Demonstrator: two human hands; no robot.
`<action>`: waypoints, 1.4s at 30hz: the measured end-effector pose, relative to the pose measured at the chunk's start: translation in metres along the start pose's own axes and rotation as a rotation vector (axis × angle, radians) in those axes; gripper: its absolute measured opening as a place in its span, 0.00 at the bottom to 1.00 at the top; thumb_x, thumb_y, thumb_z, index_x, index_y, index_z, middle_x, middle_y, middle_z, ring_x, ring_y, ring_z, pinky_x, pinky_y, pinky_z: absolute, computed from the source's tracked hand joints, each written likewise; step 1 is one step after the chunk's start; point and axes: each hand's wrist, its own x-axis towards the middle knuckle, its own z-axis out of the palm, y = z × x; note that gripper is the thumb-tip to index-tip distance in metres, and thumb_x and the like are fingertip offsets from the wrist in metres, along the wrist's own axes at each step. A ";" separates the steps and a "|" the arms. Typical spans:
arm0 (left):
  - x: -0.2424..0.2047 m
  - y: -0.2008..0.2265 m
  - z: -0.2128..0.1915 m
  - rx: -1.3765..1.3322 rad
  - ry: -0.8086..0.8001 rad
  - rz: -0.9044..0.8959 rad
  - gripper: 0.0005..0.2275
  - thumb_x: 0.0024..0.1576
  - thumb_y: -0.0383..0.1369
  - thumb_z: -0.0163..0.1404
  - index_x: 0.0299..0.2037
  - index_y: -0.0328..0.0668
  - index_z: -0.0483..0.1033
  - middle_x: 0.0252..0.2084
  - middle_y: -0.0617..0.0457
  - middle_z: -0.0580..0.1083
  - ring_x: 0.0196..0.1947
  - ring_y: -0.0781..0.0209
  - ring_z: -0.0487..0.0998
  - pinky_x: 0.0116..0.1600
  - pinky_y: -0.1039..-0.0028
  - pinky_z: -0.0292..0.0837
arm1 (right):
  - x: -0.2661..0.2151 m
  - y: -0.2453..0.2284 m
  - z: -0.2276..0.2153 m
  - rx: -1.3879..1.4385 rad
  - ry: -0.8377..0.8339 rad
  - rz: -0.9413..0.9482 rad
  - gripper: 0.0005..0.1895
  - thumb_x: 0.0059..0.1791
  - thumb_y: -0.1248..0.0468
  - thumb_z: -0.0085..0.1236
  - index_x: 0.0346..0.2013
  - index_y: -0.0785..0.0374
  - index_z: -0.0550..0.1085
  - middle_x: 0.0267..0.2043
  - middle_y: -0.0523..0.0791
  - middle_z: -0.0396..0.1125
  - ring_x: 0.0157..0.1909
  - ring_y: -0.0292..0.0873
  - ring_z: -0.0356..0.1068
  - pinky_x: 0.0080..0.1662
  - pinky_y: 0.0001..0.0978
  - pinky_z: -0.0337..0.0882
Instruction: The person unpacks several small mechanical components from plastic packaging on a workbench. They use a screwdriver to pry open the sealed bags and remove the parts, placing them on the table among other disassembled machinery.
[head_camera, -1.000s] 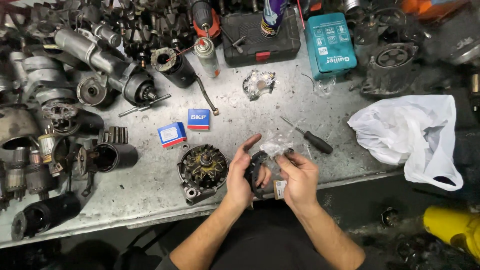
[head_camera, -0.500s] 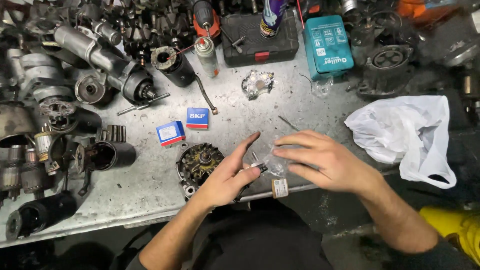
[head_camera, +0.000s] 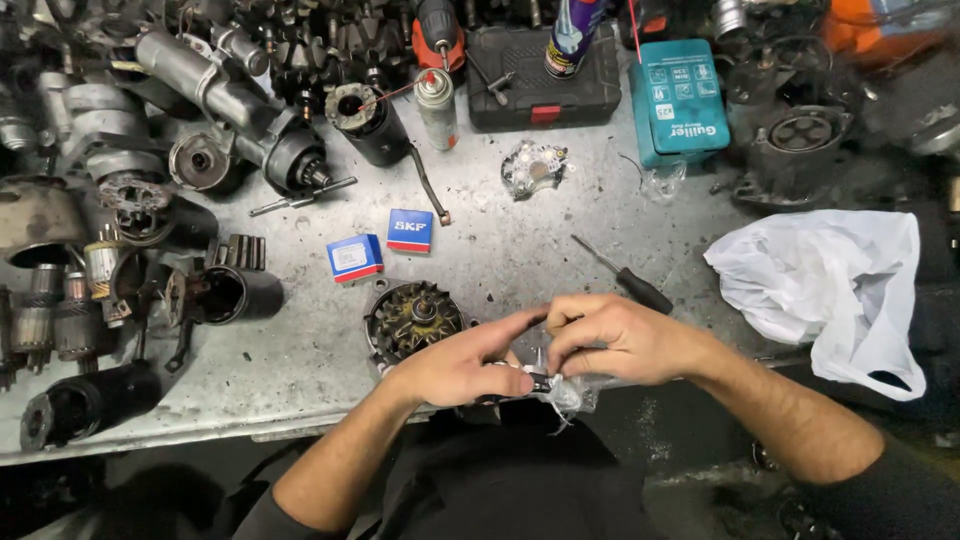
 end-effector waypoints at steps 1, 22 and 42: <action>0.000 -0.005 0.001 -0.004 0.002 -0.003 0.39 0.56 0.36 0.54 0.77 0.34 0.47 0.43 0.49 0.73 0.38 0.67 0.73 0.44 0.75 0.71 | 0.001 0.000 -0.001 0.005 -0.003 0.001 0.08 0.46 0.65 0.66 0.40 0.62 0.82 0.42 0.46 0.68 0.45 0.45 0.72 0.47 0.36 0.72; -0.012 -0.009 -0.006 -0.355 -0.124 0.045 0.42 0.57 0.30 0.53 0.81 0.42 0.40 0.25 0.57 0.69 0.23 0.69 0.69 0.29 0.78 0.66 | 0.006 -0.004 0.022 0.035 0.047 -0.137 0.12 0.47 0.67 0.67 0.45 0.66 0.81 0.38 0.46 0.74 0.40 0.42 0.75 0.42 0.33 0.73; -0.005 -0.011 -0.001 -0.415 -0.135 0.028 0.39 0.58 0.30 0.54 0.80 0.39 0.46 0.23 0.57 0.69 0.19 0.70 0.68 0.24 0.79 0.62 | -0.010 0.016 0.064 0.320 0.140 0.051 0.10 0.49 0.60 0.51 0.32 0.65 0.72 0.27 0.43 0.67 0.31 0.41 0.68 0.36 0.35 0.66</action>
